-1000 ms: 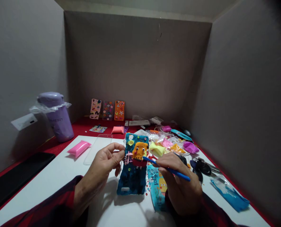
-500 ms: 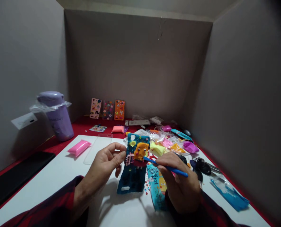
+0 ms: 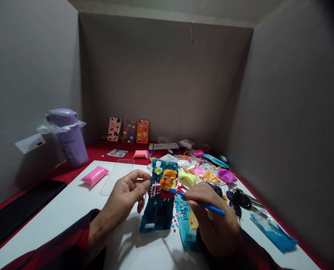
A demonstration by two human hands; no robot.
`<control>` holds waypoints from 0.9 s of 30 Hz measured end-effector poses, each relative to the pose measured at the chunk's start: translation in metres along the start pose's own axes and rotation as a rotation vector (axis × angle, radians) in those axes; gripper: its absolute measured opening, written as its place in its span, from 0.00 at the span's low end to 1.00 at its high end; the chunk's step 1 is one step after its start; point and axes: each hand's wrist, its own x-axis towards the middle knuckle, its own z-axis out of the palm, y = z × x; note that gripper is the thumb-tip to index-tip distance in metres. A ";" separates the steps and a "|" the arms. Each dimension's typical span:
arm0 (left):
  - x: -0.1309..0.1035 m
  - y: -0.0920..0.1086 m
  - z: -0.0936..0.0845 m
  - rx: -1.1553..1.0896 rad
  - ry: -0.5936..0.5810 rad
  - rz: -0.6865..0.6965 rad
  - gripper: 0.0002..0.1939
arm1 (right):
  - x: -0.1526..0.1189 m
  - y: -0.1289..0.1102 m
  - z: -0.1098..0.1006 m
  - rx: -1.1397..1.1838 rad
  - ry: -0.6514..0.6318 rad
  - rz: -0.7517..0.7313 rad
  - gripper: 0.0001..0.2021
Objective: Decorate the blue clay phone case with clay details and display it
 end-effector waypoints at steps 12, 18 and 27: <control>0.000 -0.002 0.001 0.001 0.012 0.030 0.10 | 0.000 0.000 0.000 -0.001 0.048 0.007 0.07; -0.011 0.008 -0.007 0.461 0.184 0.688 0.07 | -0.010 0.011 -0.003 -0.031 0.224 0.038 0.07; -0.007 0.002 -0.014 0.943 0.123 1.102 0.22 | -0.014 0.038 0.000 -0.049 0.442 0.300 0.04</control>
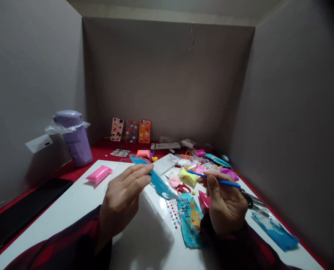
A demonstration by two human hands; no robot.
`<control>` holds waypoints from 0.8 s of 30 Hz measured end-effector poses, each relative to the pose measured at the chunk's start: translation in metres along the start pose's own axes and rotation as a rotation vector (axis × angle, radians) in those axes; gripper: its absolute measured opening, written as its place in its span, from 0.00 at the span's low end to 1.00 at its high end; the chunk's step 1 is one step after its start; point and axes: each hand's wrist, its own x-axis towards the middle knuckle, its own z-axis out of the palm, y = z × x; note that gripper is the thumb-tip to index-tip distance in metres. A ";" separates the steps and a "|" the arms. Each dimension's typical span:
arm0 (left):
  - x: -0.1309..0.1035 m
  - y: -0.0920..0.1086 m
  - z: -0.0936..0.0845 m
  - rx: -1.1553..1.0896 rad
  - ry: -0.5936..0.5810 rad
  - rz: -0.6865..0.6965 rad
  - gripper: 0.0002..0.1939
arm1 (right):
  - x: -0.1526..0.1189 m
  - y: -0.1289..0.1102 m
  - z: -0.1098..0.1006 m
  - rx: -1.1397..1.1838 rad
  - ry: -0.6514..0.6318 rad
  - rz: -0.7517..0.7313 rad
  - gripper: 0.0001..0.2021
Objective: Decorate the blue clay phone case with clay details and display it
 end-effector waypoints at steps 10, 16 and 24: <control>0.000 0.002 0.000 0.027 0.017 0.012 0.23 | -0.002 -0.004 -0.002 -0.006 -0.053 -0.064 0.04; 0.003 0.002 0.001 -0.008 0.210 -0.216 0.14 | -0.003 -0.008 -0.002 -0.013 -0.050 -0.057 0.05; 0.017 -0.008 0.000 -0.725 0.410 -1.099 0.11 | -0.007 -0.015 -0.006 0.090 -0.144 -0.096 0.08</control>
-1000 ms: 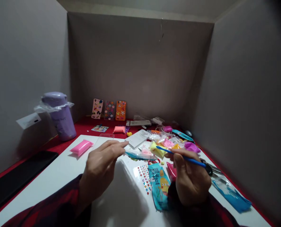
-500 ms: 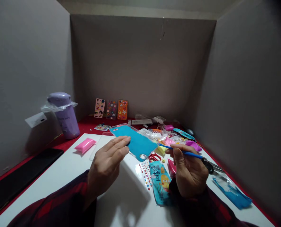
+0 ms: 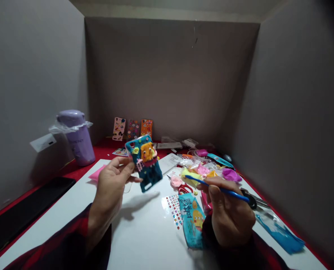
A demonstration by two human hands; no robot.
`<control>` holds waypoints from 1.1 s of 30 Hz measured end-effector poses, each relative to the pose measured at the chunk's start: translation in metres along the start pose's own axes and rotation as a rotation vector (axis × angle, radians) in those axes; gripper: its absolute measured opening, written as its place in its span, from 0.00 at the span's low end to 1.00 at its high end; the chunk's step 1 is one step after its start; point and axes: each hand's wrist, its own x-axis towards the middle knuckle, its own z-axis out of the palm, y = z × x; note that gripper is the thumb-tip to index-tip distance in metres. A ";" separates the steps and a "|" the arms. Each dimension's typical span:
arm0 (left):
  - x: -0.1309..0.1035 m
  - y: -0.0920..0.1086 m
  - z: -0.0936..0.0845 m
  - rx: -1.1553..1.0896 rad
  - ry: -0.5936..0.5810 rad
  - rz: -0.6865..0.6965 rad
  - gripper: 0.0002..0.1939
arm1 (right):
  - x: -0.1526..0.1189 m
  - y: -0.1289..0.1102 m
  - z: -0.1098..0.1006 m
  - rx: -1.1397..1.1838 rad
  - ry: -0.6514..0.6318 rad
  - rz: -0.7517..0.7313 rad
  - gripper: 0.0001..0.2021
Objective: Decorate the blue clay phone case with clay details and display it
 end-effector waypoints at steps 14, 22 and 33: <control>-0.010 -0.008 0.007 -0.032 -0.419 -0.331 0.11 | 0.007 -0.027 0.007 0.074 -0.203 -0.162 0.06; -0.015 -0.010 0.007 -0.035 -0.452 -0.300 0.12 | 0.008 -0.027 0.006 0.088 -0.213 -0.152 0.05; -0.017 -0.011 0.008 -0.020 -0.493 -0.258 0.11 | 0.009 -0.024 0.006 0.015 -0.256 -0.158 0.05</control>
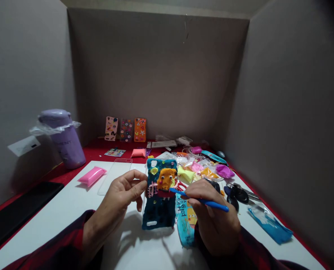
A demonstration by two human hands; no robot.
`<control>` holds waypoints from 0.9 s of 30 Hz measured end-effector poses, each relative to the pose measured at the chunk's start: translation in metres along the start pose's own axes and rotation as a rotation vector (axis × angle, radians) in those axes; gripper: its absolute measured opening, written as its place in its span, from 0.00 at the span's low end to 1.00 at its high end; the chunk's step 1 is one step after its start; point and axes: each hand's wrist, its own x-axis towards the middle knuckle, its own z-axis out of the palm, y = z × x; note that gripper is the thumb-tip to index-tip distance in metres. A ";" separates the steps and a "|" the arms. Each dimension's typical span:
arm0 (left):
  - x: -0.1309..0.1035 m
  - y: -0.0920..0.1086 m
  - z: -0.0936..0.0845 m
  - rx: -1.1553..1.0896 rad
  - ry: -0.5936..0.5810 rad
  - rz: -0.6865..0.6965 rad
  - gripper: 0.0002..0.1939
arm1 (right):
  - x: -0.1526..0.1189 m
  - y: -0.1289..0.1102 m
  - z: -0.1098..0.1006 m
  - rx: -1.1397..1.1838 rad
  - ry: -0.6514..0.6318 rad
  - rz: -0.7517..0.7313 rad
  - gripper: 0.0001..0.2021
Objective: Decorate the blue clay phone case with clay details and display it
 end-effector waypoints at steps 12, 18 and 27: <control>0.001 0.001 0.002 -0.005 0.025 0.000 0.11 | 0.002 -0.002 0.000 -0.085 -0.018 -0.013 0.04; -0.001 0.002 0.003 -0.004 0.024 -0.006 0.10 | 0.002 -0.002 0.000 -0.094 -0.028 0.002 0.05; -0.002 0.002 0.003 -0.009 0.031 -0.003 0.10 | 0.002 -0.002 0.000 -0.091 -0.002 -0.018 0.05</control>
